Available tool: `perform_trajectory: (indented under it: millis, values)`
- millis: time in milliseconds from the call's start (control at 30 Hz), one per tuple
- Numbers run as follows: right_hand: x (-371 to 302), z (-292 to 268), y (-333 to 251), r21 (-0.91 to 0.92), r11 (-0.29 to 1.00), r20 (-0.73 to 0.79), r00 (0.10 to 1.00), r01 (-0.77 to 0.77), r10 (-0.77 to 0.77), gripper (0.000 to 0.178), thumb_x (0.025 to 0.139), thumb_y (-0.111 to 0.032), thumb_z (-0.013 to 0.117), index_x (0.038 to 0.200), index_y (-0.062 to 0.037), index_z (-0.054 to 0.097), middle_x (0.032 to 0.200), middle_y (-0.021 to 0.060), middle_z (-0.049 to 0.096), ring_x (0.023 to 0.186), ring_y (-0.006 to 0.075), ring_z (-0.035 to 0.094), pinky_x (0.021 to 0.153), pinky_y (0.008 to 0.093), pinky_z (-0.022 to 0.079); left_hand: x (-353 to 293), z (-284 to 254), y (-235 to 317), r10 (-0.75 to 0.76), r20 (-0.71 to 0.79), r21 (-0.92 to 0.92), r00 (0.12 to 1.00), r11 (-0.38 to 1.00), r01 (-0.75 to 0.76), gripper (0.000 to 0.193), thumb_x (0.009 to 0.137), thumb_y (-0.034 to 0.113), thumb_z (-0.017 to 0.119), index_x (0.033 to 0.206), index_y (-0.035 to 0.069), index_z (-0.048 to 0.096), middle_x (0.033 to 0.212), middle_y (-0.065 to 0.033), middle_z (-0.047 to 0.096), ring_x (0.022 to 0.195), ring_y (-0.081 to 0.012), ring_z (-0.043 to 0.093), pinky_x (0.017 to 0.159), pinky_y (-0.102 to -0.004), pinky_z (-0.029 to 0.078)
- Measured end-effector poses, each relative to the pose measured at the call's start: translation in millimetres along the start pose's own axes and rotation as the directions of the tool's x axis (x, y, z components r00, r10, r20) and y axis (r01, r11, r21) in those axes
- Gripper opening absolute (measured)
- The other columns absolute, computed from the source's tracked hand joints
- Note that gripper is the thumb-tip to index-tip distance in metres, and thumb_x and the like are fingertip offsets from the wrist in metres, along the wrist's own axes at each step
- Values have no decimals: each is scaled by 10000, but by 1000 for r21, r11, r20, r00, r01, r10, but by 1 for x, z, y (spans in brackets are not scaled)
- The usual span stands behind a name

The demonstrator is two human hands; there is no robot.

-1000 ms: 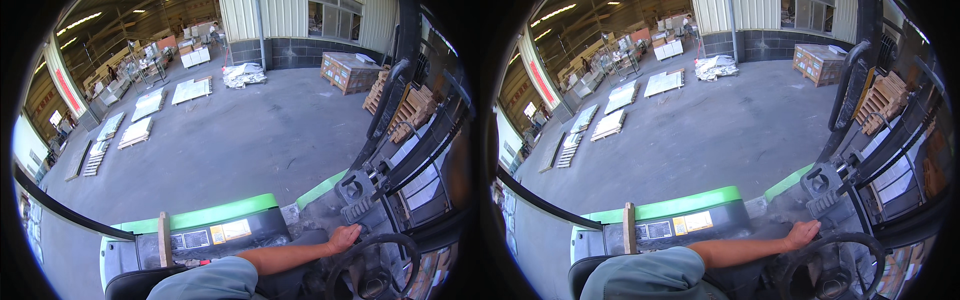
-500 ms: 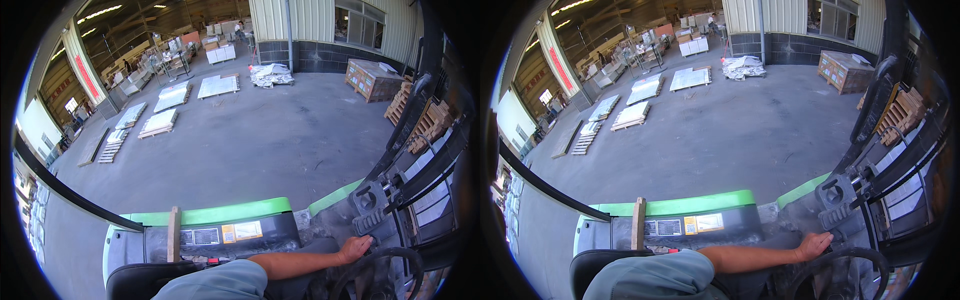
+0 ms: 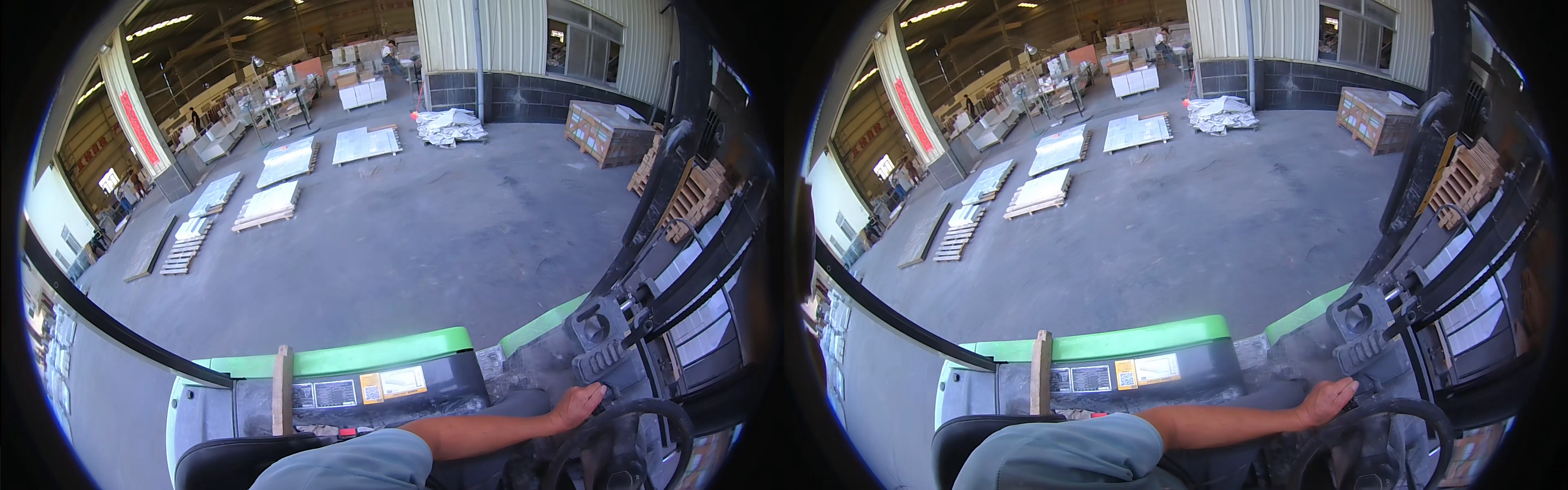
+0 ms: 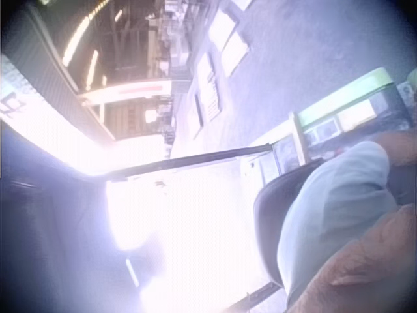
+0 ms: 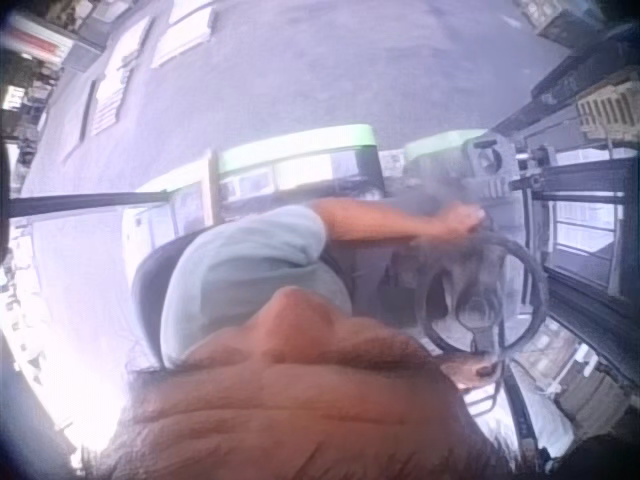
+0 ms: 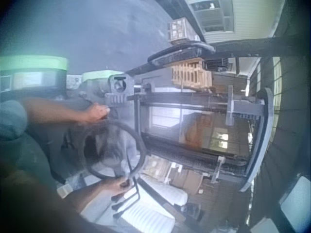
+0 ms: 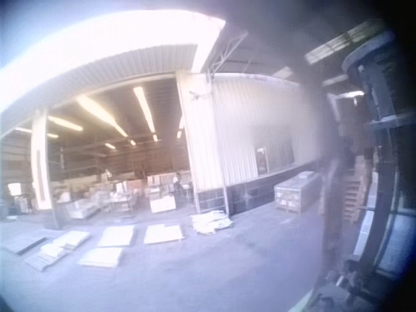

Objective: The person operates a forklift inside a warehouse, steering and maneuvering the vehicle among pallets and stacked materials. The operator repeatedly turns the steering wheel and adjusts the forklift's position without lifting or moving any load.

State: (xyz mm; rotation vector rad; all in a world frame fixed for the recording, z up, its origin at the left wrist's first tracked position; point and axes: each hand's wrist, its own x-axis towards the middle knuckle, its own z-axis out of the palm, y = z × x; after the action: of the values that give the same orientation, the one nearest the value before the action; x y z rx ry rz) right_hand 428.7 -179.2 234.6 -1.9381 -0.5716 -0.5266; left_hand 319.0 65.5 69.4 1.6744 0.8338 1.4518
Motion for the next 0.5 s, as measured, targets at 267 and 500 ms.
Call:
perform_trajectory:
  millis: [267, 500]
  values:
    - [-46, -23, -16, -158, 987, 75, 997, 17, -6, 421, 1040, -390, 617, 1219, -10, 644, 1153, 220, 658, 1052, 366, 624, 923, 483, 494, -35, -52, -10, 18, -9, 105, 1000, 994, -17, 148, 1052, 128, 520, 988, 2, 564, 877, -221, 567, 767, -442, 616, 606, -503, 464]
    - [-81, -50, -1, -10, 991, 12, 991, 130, -130, 361, 1043, -326, 635, 1181, 8, 644, 1095, 216, 667, 986, 347, 631, 898, 437, 501, -68, -72, -3, 115, 42, 196, 992, 973, -121, 134, 1048, 128, 522, 1019, 6, 570, 896, -203, 576, 782, -432, 629, 633, -498, 485]
